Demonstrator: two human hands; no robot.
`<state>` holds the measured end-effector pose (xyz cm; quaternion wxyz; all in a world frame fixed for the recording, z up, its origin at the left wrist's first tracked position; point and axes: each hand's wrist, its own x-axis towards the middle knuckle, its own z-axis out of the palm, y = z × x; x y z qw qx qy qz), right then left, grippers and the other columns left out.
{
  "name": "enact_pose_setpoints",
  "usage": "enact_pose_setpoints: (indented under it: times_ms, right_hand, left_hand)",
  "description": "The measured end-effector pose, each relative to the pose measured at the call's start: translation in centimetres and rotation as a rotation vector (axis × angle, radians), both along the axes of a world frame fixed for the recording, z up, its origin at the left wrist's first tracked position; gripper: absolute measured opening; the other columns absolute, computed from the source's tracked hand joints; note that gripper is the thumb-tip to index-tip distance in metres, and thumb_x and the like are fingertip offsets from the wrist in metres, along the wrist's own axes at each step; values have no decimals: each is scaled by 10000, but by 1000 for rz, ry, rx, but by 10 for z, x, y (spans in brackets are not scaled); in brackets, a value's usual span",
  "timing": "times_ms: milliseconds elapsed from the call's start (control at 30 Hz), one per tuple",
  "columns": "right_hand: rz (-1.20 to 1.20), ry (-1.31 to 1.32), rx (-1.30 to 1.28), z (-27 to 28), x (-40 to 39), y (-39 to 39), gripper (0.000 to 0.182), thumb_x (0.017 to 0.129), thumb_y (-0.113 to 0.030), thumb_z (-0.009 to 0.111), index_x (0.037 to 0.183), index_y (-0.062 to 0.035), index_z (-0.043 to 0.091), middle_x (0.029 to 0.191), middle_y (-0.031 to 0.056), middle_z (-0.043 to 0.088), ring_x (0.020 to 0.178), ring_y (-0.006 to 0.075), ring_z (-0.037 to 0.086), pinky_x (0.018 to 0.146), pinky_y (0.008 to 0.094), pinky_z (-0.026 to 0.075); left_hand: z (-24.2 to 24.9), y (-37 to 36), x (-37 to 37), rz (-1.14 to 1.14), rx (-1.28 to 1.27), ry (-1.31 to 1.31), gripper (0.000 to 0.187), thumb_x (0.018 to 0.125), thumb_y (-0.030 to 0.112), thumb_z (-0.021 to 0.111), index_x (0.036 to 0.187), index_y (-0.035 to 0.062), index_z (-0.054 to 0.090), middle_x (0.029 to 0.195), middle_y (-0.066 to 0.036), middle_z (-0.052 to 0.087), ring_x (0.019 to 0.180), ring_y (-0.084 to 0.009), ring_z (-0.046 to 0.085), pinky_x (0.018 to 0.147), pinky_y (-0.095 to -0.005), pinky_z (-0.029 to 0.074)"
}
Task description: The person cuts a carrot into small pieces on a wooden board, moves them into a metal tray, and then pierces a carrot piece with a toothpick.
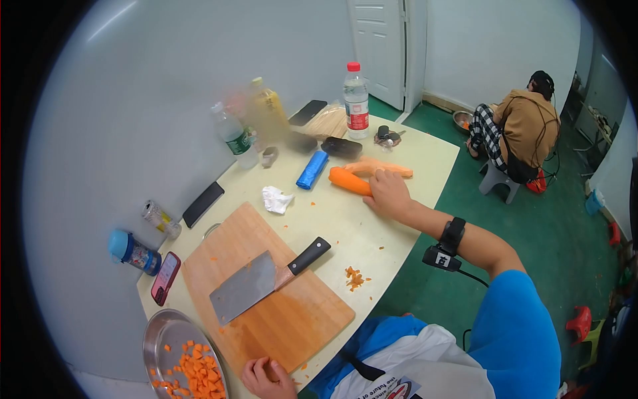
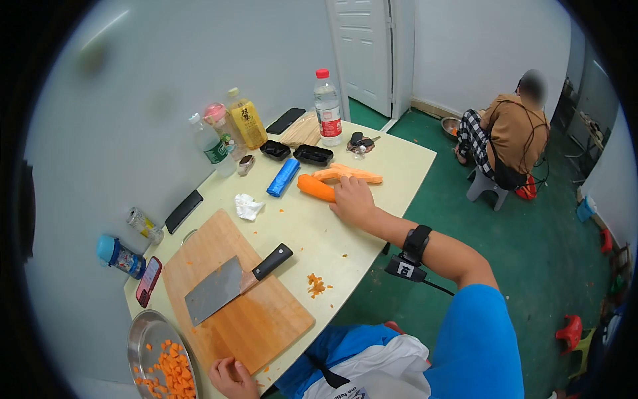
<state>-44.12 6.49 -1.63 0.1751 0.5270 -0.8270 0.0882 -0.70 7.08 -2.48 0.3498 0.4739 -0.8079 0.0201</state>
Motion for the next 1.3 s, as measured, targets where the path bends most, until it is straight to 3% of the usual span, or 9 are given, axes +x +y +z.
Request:
enact_pose_setpoints:
  times_ms: [400,567,767,833,900,967,1067,1133,1300]
  right_hand:
    - [33,-539,-46,61,62,17,409,855,-392,537,929,10,536,725,159,578,663,317,576,564,426,437]
    - [651,-652,313,103,121,32,387,844,-395,553,886,-11,572,662,156,595,601,321,585,522,409,438]
    - [1127,-1023,552,87,189,13,431,844,-393,551,775,26,622,616,137,591,473,231,555,471,339,432]
    - [1124,-1017,565,97,197,7,457,857,-404,536,795,42,619,597,128,581,428,210,533,454,315,433]
    - [720,-1701,529,114,198,5,471,869,-409,518,833,48,626,604,135,584,419,200,530,440,311,430]
    - [694,-1683,351,116,192,-2,485,869,-421,513,890,50,624,622,155,604,437,197,548,439,311,436]
    - [775,-1023,174,93,180,-20,472,856,-422,527,968,30,594,746,157,621,633,216,600,580,329,466]
    - [740,-136,-55,51,166,-41,460,824,-430,557,986,1,562,870,145,594,866,256,566,752,352,431]
    - [770,-175,211,20,162,-57,469,791,-450,583,956,-15,524,913,135,561,957,283,522,807,363,396]
  left_hand:
    - [-1,0,1,-6,-29,27,157,773,178,611,871,55,609,925,-131,554,894,-323,513,795,-420,408]
    - [9,8,-12,40,9,391,404,652,245,763,947,50,567,889,-126,538,856,-309,524,787,-392,428]
    - [48,6,-27,-310,-77,-82,498,610,192,772,1041,52,566,1023,-137,563,933,-348,522,847,-402,409]
    - [26,1,-13,-365,217,128,455,592,140,770,997,44,586,914,-110,600,854,-321,565,753,-361,459]
    - [22,5,-8,-307,261,252,397,611,108,774,953,18,592,828,-94,607,764,-251,593,672,-309,474]
    - [22,11,-4,-264,558,586,374,652,100,772,953,-6,576,840,-83,597,747,-176,576,678,-277,463]
    - [22,14,1,-272,645,718,363,690,99,762,974,-17,567,829,-52,587,744,-115,549,679,-243,451]
    - [20,16,2,-267,646,756,363,698,92,754,988,-16,564,820,-42,586,740,-107,545,675,-236,450]
    - [18,17,8,-276,705,816,302,772,125,675,1012,-11,551,743,-33,571,631,-91,534,578,-237,450]
